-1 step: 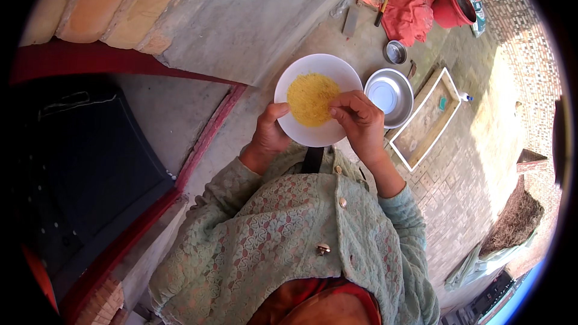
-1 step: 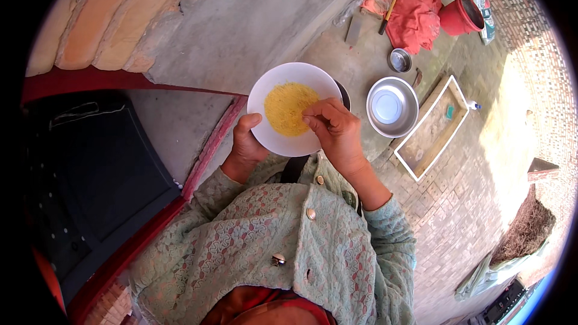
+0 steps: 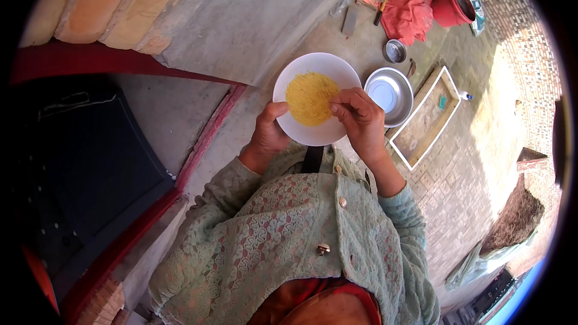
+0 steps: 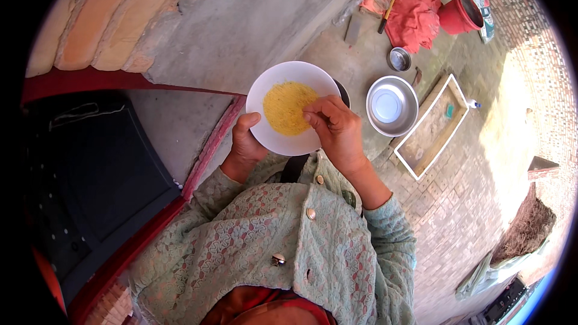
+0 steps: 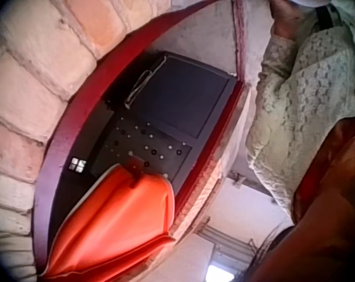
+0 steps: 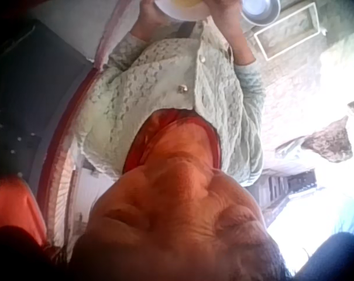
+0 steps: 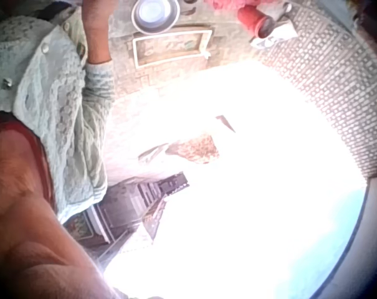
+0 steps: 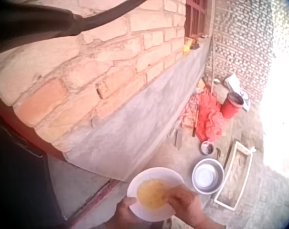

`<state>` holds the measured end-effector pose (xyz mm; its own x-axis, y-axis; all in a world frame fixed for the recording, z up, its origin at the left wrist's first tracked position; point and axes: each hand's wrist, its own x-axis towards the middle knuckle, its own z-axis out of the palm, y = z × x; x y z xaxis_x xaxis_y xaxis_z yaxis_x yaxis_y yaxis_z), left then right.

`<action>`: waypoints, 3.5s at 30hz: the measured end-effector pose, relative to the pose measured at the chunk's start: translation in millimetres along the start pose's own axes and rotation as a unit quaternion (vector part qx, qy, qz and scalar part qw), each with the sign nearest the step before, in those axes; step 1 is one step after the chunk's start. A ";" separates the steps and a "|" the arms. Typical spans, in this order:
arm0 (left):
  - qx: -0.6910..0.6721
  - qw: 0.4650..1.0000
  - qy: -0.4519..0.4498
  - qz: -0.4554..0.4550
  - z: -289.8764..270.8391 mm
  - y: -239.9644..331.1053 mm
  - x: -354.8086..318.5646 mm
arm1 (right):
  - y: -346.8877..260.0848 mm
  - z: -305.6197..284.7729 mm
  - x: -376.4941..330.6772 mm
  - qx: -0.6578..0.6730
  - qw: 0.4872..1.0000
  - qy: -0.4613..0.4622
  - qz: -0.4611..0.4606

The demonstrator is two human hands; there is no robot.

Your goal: The person holds a white bowl of yellow grains and picks out small dark particles by hand, dropping them away. The person then walks into a kitchen, places the bowl on a table, and adds firewood to a wood-burning stove.

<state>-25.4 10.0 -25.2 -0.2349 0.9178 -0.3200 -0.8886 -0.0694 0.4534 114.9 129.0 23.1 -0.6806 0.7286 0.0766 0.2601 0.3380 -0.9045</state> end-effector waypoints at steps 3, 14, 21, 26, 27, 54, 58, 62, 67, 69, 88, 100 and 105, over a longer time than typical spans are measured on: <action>0.002 1.000 0.003 -0.002 -0.4 0.2 -0.2 | -1.0 1.2 -0.3 -0.022 0.999 -0.007 -0.021; 0.009 0.999 0.013 0.035 -9.1 2.5 -3.1 | 24.6 -9.3 -17.1 0.227 0.966 0.117 0.039; 0.044 0.996 0.056 0.061 -16.5 11.8 -11.7 | 96.4 2.4 -29.9 0.158 0.961 0.134 0.181; 0.052 0.995 0.049 0.077 -17.5 15.1 -11.7 | 48.3 4.7 -28.3 0.033 0.993 0.115 0.024; 0.054 0.995 0.042 0.073 -16.0 14.0 -11.7 | 33.4 2.7 -24.8 0.024 0.994 0.099 -0.034; 0.061 0.998 0.002 0.014 -9.1 -5.9 -9.1 | 11.5 18.1 -19.1 -0.102 0.993 -0.028 -0.061; 0.063 0.998 -0.003 0.015 -7.7 -5.4 -9.1 | 13.7 16.0 -17.7 -0.117 0.990 -0.040 -0.072; 0.073 0.997 -0.001 0.012 -9.7 -7.7 -8.8 | 9.9 18.1 -17.6 -0.226 0.959 -0.096 -0.139; 0.074 0.997 -0.008 0.005 -9.5 -8.8 -9.8 | 17.2 22.5 -22.6 -0.265 0.950 -0.122 -0.113; 0.075 0.997 -0.006 0.005 -9.6 -9.1 -10.1 | 20.1 23.2 -23.0 -0.262 0.950 -0.127 -0.113; 0.043 0.995 0.044 0.075 -22.7 7.0 -11.3 | 73.6 1.4 -24.2 0.103 0.973 0.143 0.151; 0.054 0.998 0.012 0.022 -16.1 0.0 -9.7 | -5.5 17.4 -0.8 0.000 0.999 0.014 -0.046; 0.058 0.998 -0.011 -0.010 -12.6 -7.8 -8.9 | 15.7 40.4 0.6 -0.009 1.000 0.004 -0.026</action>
<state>-21.3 -2.5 -36.4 -0.2081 0.9272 -0.3115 -0.8411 -0.0071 0.5408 91.0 110.6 -8.0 -0.6876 0.7147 0.1278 0.2361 0.3865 -0.8916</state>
